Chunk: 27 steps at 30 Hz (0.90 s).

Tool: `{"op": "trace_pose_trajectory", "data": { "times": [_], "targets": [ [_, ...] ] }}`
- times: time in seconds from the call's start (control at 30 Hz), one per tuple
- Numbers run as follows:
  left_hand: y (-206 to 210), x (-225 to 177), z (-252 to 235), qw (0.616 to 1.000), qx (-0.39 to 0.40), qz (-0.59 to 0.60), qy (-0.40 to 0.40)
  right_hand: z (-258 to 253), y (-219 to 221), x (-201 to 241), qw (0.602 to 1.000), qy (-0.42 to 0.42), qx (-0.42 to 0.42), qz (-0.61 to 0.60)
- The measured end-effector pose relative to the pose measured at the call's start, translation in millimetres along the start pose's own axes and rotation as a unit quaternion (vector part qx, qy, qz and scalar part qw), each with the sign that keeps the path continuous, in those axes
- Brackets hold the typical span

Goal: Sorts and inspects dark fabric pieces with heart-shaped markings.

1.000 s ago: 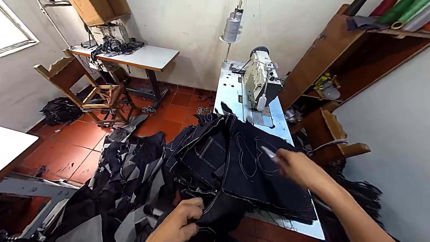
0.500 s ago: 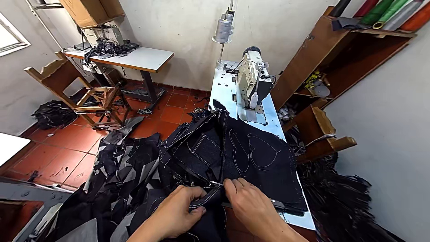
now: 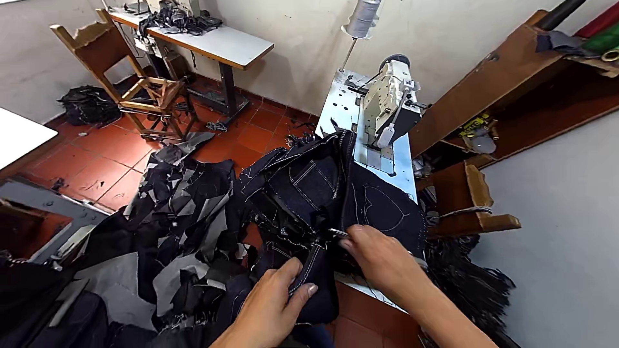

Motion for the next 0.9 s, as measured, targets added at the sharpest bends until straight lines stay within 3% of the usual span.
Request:
{"op": "trace_pose_trajectory", "data": {
  "times": [0.07,0.17,0.27,0.33,0.43,0.53,0.63,0.7,0.77,0.83,0.87,0.9],
  "targets": [
    [-8.3,-7.7,17.3,0.999,-0.026,-0.003,0.046,16.3,-13.3,-2.3,0.988,0.018,0.022,-0.151],
    [-17.9,-35.3,51.5,0.993,-0.035,0.015,0.109,34.6,-11.2,44.0,0.924,0.003,0.070,-0.377],
    [-19.9,-31.5,74.4,0.986,0.044,0.046,0.157,32.4,-25.7,95.7,0.860,-0.074,0.028,-0.504],
    [-16.6,-5.4,79.6,0.984,0.119,-0.006,0.132,25.0,-53.1,106.0,0.872,-0.134,0.033,-0.469],
    [-19.2,-16.8,85.2,0.975,0.148,-0.010,0.166,14.3,-72.0,70.6,0.919,-0.077,-0.021,-0.385],
    [-52.0,-85.8,96.1,0.964,0.048,0.019,0.259,29.9,-74.9,-1.2,0.920,-0.012,-0.065,-0.385],
    [-95.5,-167.5,143.3,0.939,-0.162,-0.042,0.300,79.5,-30.0,-30.3,0.884,0.076,0.063,-0.457],
    [-130.0,-201.2,183.4,0.895,-0.275,-0.120,0.329,106.2,29.6,-6.5,0.822,0.107,0.164,-0.534],
    [-156.9,-226.0,206.3,0.862,-0.333,-0.142,0.356,113.0,70.1,42.4,0.721,0.092,0.191,-0.660],
    [-163.3,-258.9,201.8,0.839,-0.409,-0.155,0.324,94.6,64.3,75.7,0.608,0.092,0.110,-0.781],
    [-170.3,-265.3,201.6,0.847,-0.406,-0.150,0.308,82.1,50.9,74.8,0.592,0.112,0.054,-0.797],
    [-182.1,-268.8,201.3,0.857,-0.400,-0.130,0.300,71.7,36.4,63.0,0.602,0.137,-0.002,-0.787]
  ]
}}
Point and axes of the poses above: each hand's wrist, its own z-axis away from the middle knuckle, its own y-axis out of the palm, x = y × z, the point moved 7 cm from there along -z, towards the middle knuckle, and after that the axes turned 2 degrees about z, right-handed, at the moved point
